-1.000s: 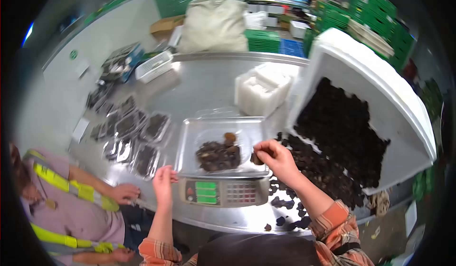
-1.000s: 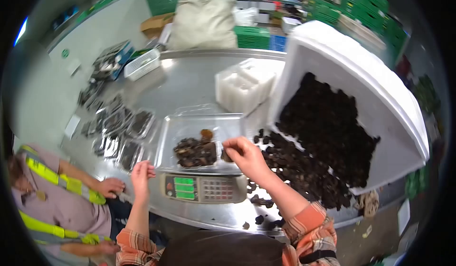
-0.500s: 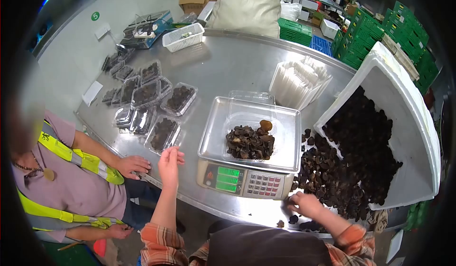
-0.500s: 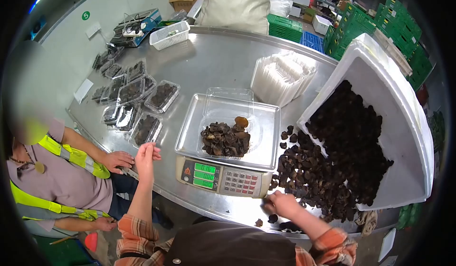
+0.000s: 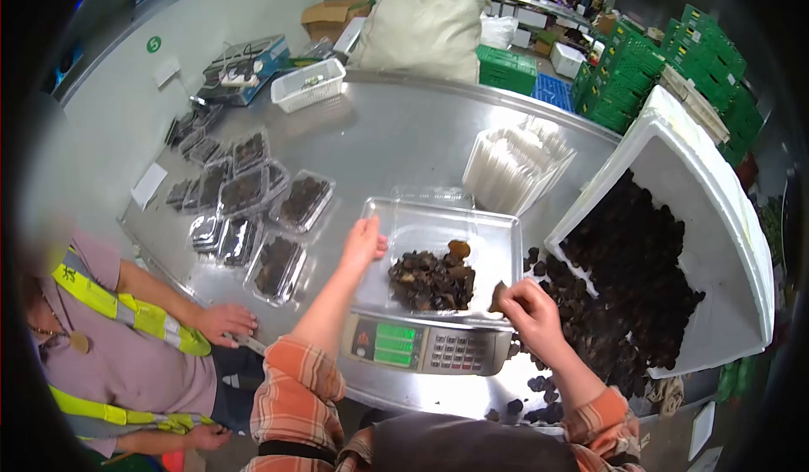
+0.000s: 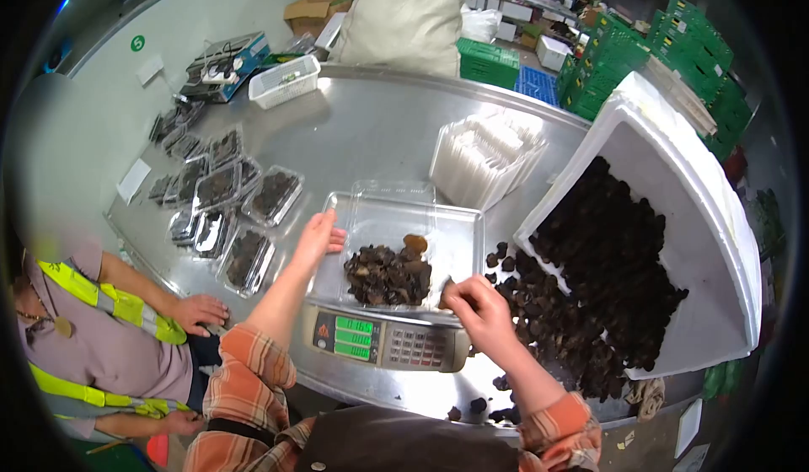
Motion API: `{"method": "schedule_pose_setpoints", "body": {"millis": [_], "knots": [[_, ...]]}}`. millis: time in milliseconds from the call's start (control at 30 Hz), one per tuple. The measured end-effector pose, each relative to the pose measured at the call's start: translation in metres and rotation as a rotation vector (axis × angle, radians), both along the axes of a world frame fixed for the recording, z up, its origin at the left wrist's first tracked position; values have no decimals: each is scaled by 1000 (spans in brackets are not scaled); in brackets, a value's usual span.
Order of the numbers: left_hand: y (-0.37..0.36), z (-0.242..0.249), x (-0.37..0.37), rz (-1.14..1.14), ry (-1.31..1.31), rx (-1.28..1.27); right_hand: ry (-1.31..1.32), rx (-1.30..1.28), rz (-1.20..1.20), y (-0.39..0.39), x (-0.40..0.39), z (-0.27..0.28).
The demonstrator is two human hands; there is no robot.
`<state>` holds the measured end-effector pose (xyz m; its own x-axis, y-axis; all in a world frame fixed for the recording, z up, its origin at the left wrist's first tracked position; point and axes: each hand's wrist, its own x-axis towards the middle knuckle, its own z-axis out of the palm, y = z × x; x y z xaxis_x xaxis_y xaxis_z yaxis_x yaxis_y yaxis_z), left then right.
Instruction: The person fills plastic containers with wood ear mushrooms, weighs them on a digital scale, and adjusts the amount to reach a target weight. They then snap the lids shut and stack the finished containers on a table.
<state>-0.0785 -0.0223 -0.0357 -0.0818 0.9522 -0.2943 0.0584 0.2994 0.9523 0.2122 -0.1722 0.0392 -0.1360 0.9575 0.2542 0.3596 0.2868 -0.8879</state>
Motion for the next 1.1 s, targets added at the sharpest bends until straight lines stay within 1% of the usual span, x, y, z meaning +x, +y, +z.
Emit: {"method": "schedule_pose_setpoints", "body": {"millis": [33,67,100,167,200,233,300,333,367,433,467,500,567,600,633,667,700,767,833,867,900,967,1033,1067,1100], "knots": [[12,-6,7,-29,24,-29,19,-131,-53,13,-13,9],[22,-7,14,-55,48,-60,4,-180,-19,26,-24,12],[29,-9,19,-47,-18,-84,-12,-233,18,38,-30,9],[38,-5,26,-30,-144,-139,-83,-130,-109,50,-23,-12],[36,-3,27,-20,-354,-146,-120,-82,-171,52,-16,-22],[32,1,26,-72,-380,-91,-121,-196,-228,52,-5,-28],[23,7,16,-173,-427,20,-113,-601,-165,45,12,-18],[11,1,8,-255,-315,157,67,-745,-3,39,24,-29],[-7,-6,1,-335,-200,292,152,-814,43,33,24,-30],[-60,0,-7,-384,419,543,328,-949,141,22,16,-25],[-84,9,-9,-376,389,494,240,-987,141,22,8,-23],[-102,14,-10,-365,359,447,239,-960,165,21,3,-22],[-119,1,-10,-319,59,213,246,-920,127,24,-1,-40],[-122,0,-11,-281,-88,105,340,-929,72,24,-3,-42],[-120,11,-10,-263,-103,2,432,-936,28,27,-7,-42],[-117,12,-11,-199,-249,-130,453,-903,40,30,-7,-44],[-112,10,-13,-132,-401,-256,470,-860,105,33,-5,-46],[-100,3,-23,-284,-654,-407,563,-895,52,36,-8,-48],[-96,1,-23,-364,-645,-417,477,-856,74,45,-13,-47],[-97,4,-20,-301,-613,-367,532,-842,98,53,-17,-45],[-98,7,-20,-224,-577,-314,503,-802,107,62,-22,-46],[-98,-4,-27,-21,-743,-77,400,-743,186,86,-45,-31],[-88,7,-50,129,-853,124,299,-614,336,112,-79,-5],[-80,13,-65,175,-903,266,267,-554,478,131,-86,2],[-68,21,-80,300,-888,308,185,-439,513,151,-90,11]]}}
